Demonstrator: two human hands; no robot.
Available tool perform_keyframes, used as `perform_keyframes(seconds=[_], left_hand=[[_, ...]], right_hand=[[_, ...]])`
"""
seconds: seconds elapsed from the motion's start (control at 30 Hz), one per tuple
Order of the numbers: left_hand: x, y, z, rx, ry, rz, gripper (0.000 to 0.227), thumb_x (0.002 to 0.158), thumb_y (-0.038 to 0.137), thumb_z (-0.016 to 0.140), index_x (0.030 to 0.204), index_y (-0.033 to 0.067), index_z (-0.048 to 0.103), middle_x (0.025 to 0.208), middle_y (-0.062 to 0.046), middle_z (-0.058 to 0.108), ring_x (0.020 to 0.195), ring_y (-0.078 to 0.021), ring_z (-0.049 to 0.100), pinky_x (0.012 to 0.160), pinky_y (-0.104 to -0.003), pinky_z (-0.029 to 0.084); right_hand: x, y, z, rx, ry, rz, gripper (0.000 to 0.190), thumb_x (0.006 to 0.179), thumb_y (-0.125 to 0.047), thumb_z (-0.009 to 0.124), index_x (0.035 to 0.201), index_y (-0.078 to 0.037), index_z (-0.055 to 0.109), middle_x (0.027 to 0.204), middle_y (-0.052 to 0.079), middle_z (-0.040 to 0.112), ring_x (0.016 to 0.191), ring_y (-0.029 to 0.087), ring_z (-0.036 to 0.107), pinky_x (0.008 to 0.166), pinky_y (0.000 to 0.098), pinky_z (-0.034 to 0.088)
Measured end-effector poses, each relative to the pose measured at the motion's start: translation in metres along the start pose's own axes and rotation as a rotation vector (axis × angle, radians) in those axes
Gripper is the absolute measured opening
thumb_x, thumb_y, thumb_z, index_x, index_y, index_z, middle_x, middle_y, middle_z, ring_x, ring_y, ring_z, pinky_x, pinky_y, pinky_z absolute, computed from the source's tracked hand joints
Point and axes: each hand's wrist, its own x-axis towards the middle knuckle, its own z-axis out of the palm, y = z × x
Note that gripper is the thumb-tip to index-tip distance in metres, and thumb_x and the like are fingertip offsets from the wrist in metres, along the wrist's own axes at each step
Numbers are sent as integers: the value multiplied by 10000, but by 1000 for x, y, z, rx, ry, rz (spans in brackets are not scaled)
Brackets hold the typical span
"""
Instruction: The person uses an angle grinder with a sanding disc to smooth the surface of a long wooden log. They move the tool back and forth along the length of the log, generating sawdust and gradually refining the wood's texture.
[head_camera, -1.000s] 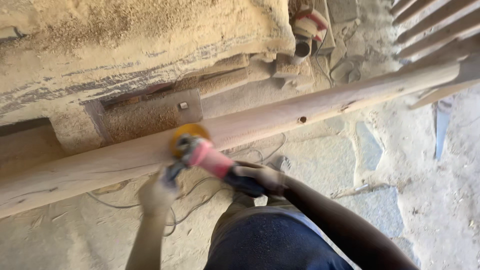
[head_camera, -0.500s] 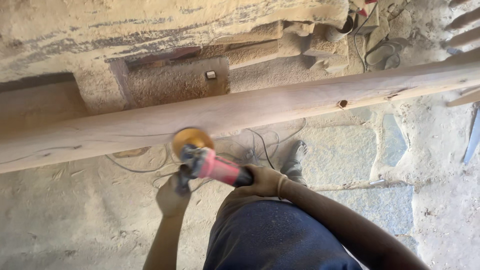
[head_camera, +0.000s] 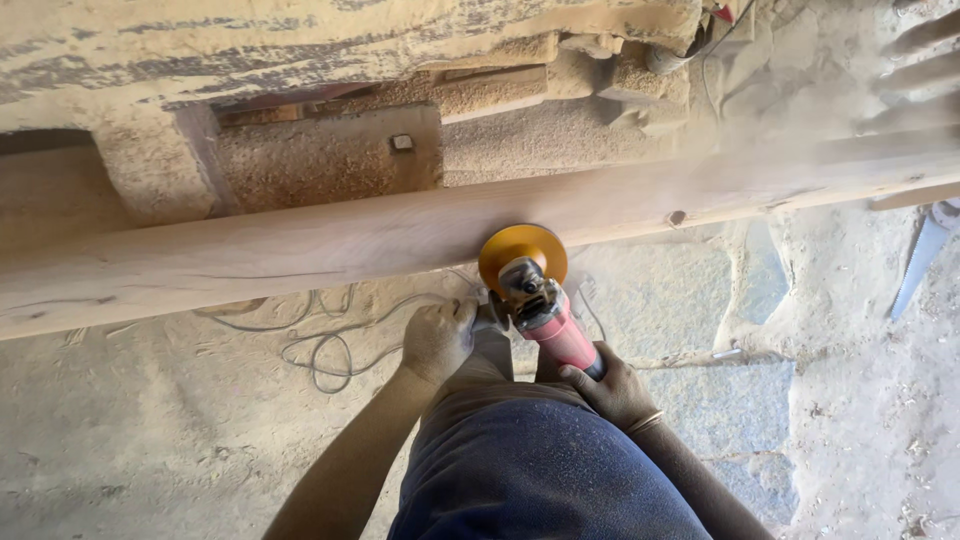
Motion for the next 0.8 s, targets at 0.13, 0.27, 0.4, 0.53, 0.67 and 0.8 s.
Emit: perform_keyframes(seconds=[0.13,0.27,0.4,0.53,0.67,0.8], left_hand=[[26,20,4,47,-32,58,241,840,162,740,1061,83,681,752,-112,713,637,-251,711,622,-401,582],[50,43,21,112,-25,163,316,826,247,719,1100,98,671,760,-107,709,643,-201,705,586,-353,585],[85,73,31,135,-36,237,441,850,411,679,1147,87,650,686,-103,684,502,-162,626,391,-308,512],[141,116,46,182,-95,299,239,1055,290,595,1161,77,622,584,19,596,441,-80,531,370,-256,444],[185,156,56,264,-83,342,181,1000,285,567,1095,137,610,604,14,535,446,-90,498,375,-262,411],[188,156,48,239,-30,336,218,963,244,586,1146,129,613,588,-6,534,431,-105,499,360,-275,410]], right_hand=[[1,23,-14,36,17,45,776,759,-677,661,1210,-48,615,980,226,758,971,352,757,862,477,580],[-1,52,-30,57,83,33,752,796,-657,650,1208,-28,629,901,194,756,875,281,751,775,435,585],[2,86,-47,314,33,189,696,801,-590,657,1174,-4,613,753,144,710,606,204,676,551,346,587],[12,134,-70,700,85,117,610,856,-505,692,1168,7,586,772,95,659,581,161,608,493,316,530],[18,164,-98,840,128,180,579,877,-507,610,1162,-9,531,771,122,679,604,197,682,506,338,571],[26,159,-105,771,126,164,634,900,-516,612,1195,42,551,804,138,694,626,204,688,525,333,570]])
